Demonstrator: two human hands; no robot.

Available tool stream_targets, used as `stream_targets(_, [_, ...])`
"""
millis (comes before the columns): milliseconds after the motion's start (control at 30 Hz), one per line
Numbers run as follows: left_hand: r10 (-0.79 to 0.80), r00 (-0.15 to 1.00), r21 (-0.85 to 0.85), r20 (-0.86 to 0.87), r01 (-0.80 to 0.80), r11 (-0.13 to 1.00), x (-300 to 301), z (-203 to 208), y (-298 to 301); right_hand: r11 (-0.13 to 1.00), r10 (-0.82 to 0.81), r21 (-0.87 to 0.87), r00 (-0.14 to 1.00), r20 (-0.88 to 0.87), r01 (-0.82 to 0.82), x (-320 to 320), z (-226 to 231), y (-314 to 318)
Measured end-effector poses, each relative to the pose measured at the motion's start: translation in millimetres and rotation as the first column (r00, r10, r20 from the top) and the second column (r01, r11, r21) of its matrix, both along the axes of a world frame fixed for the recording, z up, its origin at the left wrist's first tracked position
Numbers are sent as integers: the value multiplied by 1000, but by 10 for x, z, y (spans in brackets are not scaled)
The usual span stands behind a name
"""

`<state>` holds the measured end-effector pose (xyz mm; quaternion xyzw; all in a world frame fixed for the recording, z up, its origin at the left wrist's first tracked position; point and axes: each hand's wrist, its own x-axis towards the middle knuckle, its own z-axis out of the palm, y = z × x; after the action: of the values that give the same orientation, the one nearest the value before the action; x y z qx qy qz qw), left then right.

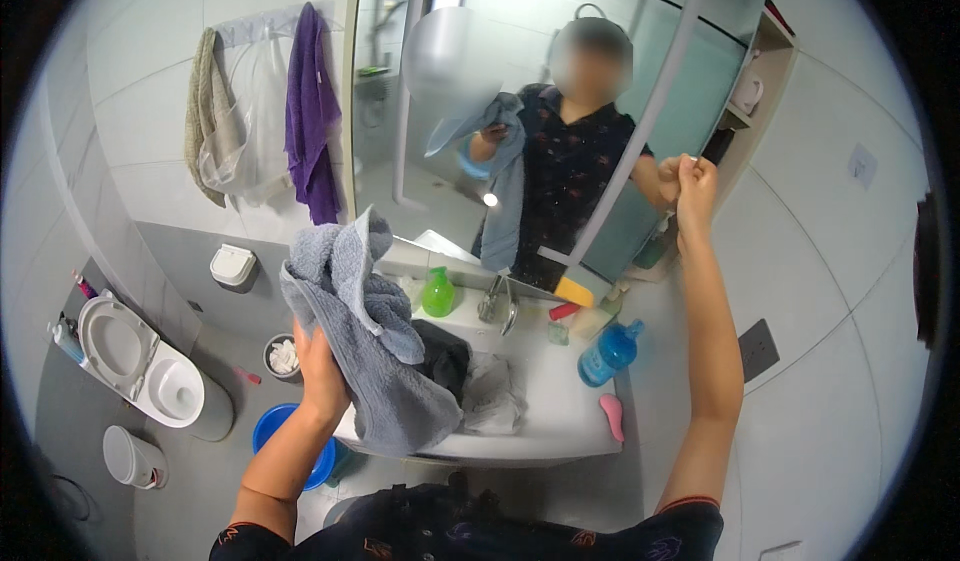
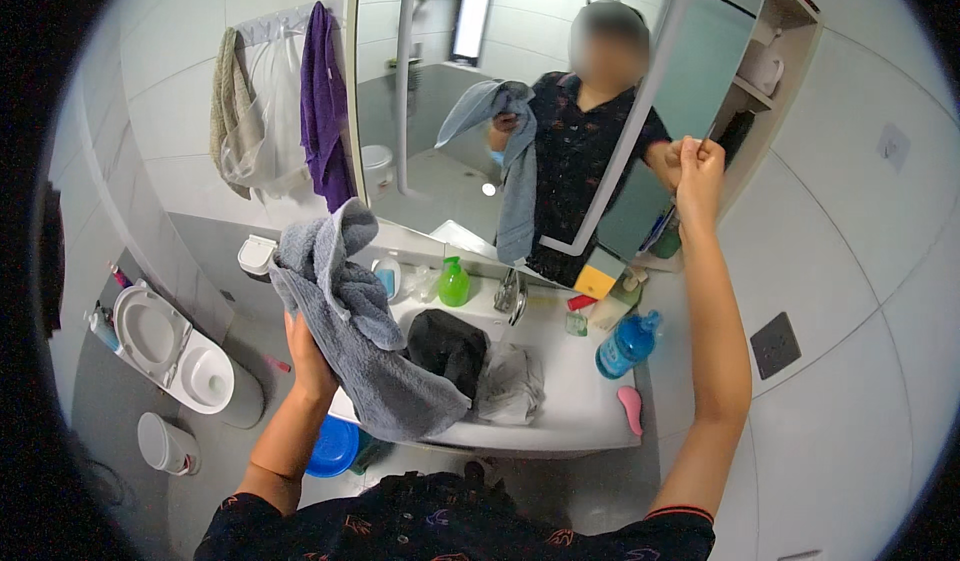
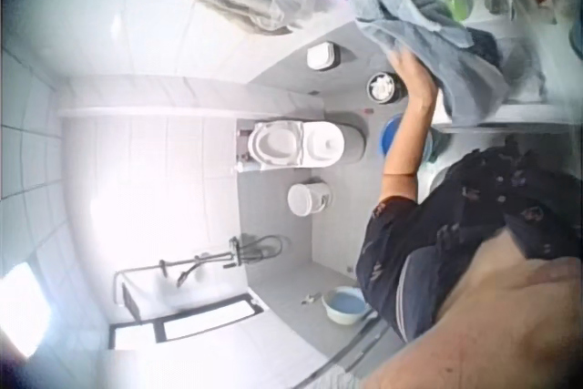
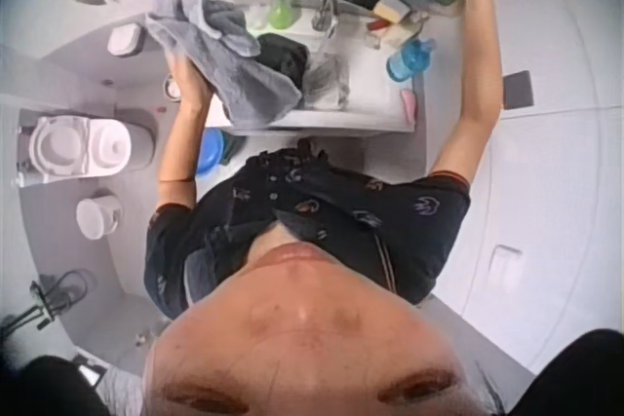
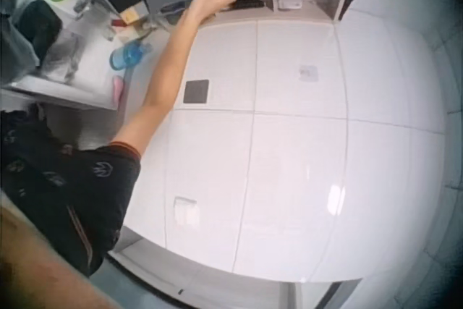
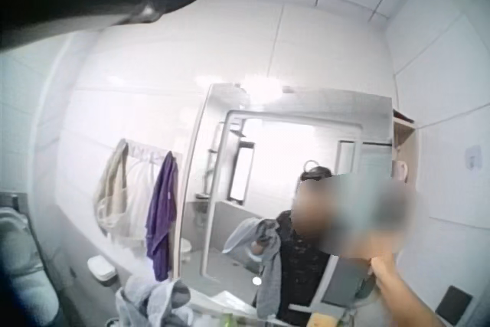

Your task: The person washes a grey towel by hand in a bathroom sink. They wet the towel, apply soap, and scrub it thoroughly before rinsing it under running water. The person also briefly wipes the mirror with the towel during the process.

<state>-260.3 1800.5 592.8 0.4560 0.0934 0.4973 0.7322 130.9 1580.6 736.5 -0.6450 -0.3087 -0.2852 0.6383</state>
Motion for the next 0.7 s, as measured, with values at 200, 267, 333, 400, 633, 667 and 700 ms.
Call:
stream_targets(200, [27,999,-21,-39,-27,999,-199,-115,88,997,24,78,999,28,-26,-874,-70,-274])
stream_targets(267, [25,999,-12,-32,-26,1000,-289,-143,131,995,-7,104,996,92,-3,-1227,-87,-333])
stream_targets(333, [1,1000,9,-20,-1,1000,-373,-193,164,992,-16,124,989,144,-2,-1807,-81,-292])
stream_targets(400, [20,1000,-38,6,-20,999,-421,-183,129,997,-48,75,968,245,30,-2236,-167,-304])
stream_targets(633, [157,987,56,14,-158,986,-1118,-300,312,969,246,-172,607,756,-178,-3320,-195,477])
stream_targets(667, [169,985,45,43,-171,984,-1151,-352,322,971,236,-176,515,824,-164,-3364,-164,605])
stream_targets(700, [190,979,40,73,-193,980,-1190,-373,317,957,285,-210,537,794,-198,-3458,-131,690])
